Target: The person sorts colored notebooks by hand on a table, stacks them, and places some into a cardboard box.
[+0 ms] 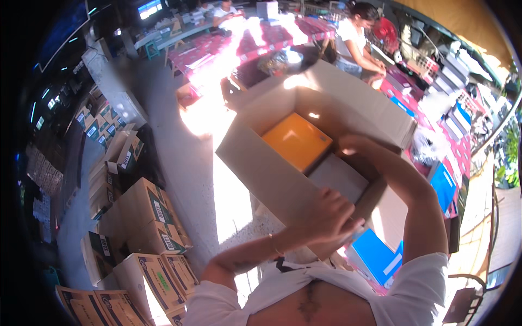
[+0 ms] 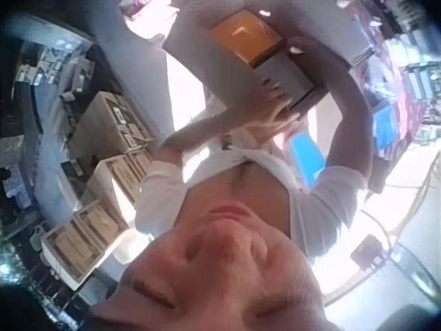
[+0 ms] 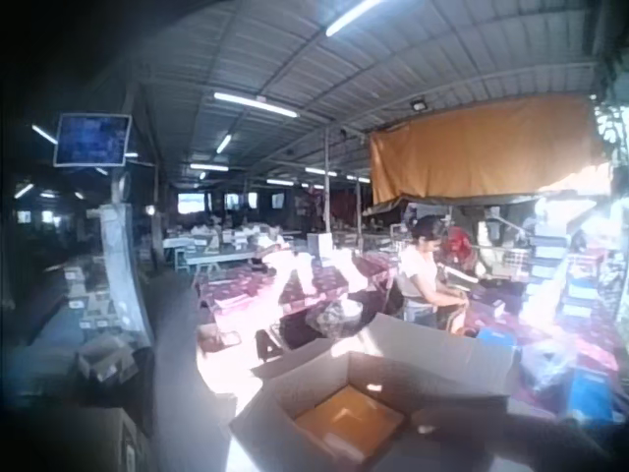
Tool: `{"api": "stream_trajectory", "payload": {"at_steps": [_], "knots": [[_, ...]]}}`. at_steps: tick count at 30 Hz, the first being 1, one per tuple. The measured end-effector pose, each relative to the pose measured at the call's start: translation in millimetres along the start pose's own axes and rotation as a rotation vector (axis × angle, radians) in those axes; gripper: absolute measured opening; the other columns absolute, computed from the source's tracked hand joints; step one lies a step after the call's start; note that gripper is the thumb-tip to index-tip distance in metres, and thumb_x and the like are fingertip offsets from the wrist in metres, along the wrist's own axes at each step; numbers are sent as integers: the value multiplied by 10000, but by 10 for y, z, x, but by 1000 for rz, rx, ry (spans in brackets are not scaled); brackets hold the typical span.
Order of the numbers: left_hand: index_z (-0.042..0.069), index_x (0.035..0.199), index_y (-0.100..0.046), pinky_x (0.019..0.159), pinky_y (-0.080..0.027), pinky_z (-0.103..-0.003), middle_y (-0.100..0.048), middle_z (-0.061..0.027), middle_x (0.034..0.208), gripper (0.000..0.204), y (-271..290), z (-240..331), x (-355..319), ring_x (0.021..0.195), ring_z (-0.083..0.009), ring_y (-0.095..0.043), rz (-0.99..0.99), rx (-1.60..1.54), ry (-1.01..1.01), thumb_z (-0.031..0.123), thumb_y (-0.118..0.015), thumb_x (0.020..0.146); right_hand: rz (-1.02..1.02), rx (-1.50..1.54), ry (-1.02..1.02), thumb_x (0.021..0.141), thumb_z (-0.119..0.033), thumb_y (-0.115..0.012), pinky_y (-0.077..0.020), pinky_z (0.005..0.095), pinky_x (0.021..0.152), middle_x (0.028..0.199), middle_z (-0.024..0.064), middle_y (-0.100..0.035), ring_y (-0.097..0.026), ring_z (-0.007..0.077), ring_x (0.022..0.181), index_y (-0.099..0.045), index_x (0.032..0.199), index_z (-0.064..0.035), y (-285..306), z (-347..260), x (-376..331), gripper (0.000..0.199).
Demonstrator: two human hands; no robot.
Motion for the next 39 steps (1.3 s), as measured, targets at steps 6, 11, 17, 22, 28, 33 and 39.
{"api": "stream_trajectory", "payload": {"at_steps": [6, 11, 17, 22, 28, 33, 39], "knots": [[105, 777, -582, 786, -390, -376, -557, -38, 753, 406, 135, -102, -188, 785, -216, -530, 52, -26, -33, 480, -580, 933, -280, 356, -183, 890, -328, -642, -519, 426, 795, 965, 169, -695, -656, 336, 863, -692, 1001, -56, -331, -217, 360, 298], [107, 797, -595, 839, -395, -354, -569, -22, 779, 401, 126, -143, -241, 843, -190, -527, 112, 38, -16, 482, -565, 935, -321, 540, -281, 888, -330, -652, -517, 424, 810, 983, 166, -695, -657, 329, 882, -689, 1024, -57, -313, -271, 267, 308], [104, 819, -598, 843, -393, -348, -576, -21, 804, 339, 85, -214, -238, 852, -188, -531, 147, 26, -40, 432, -588, 905, -334, 670, -342, 886, -333, -664, -516, 422, 829, 1004, 161, -696, -658, 321, 905, -686, 1052, -58, -321, -282, 156, 322], [91, 803, -595, 815, -407, -354, -554, -34, 788, 306, 137, -206, -256, 840, -190, -530, 240, -13, -77, 389, -603, 872, -331, 822, -405, 884, -336, -674, -514, 421, 844, 1022, 157, -697, -659, 314, 924, -683, 1076, -59, -347, -260, 10, 337], [69, 837, -607, 818, -431, -367, -572, -56, 836, 309, -24, -197, -259, 854, -208, -545, 320, -55, -72, 378, -611, 857, -323, 1023, -469, 882, -339, -686, -513, 418, 863, 1044, 153, -697, -659, 305, 947, -680, 1104, -60, -383, -239, -211, 356], [52, 914, -636, 866, -440, -374, -616, -92, 941, 354, -75, -221, -263, 917, -230, -569, 322, -95, -102, 404, -606, 884, -314, 1126, -511, 880, -341, -696, -511, 417, 878, 1062, 149, -698, -660, 298, 966, -677, 1128, -61, -413, -216, -340, 374], [46, 904, -619, 869, -432, -370, -608, -97, 965, 383, -71, -251, -297, 915, -230, -565, 350, -107, -120, 427, -585, 919, -301, 1207, -549, 878, -344, -708, -510, 414, 896, 1084, 144, -698, -661, 290, 989, -673, 1156, -62, -432, -200, -414, 397]]}}
Point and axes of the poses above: each hand's wrist, its own x-axis towards the middle knuckle, its own y-axis out of the back of the hand, z = x × y, the point moved 5 cm from there along x, towards the middle knuckle
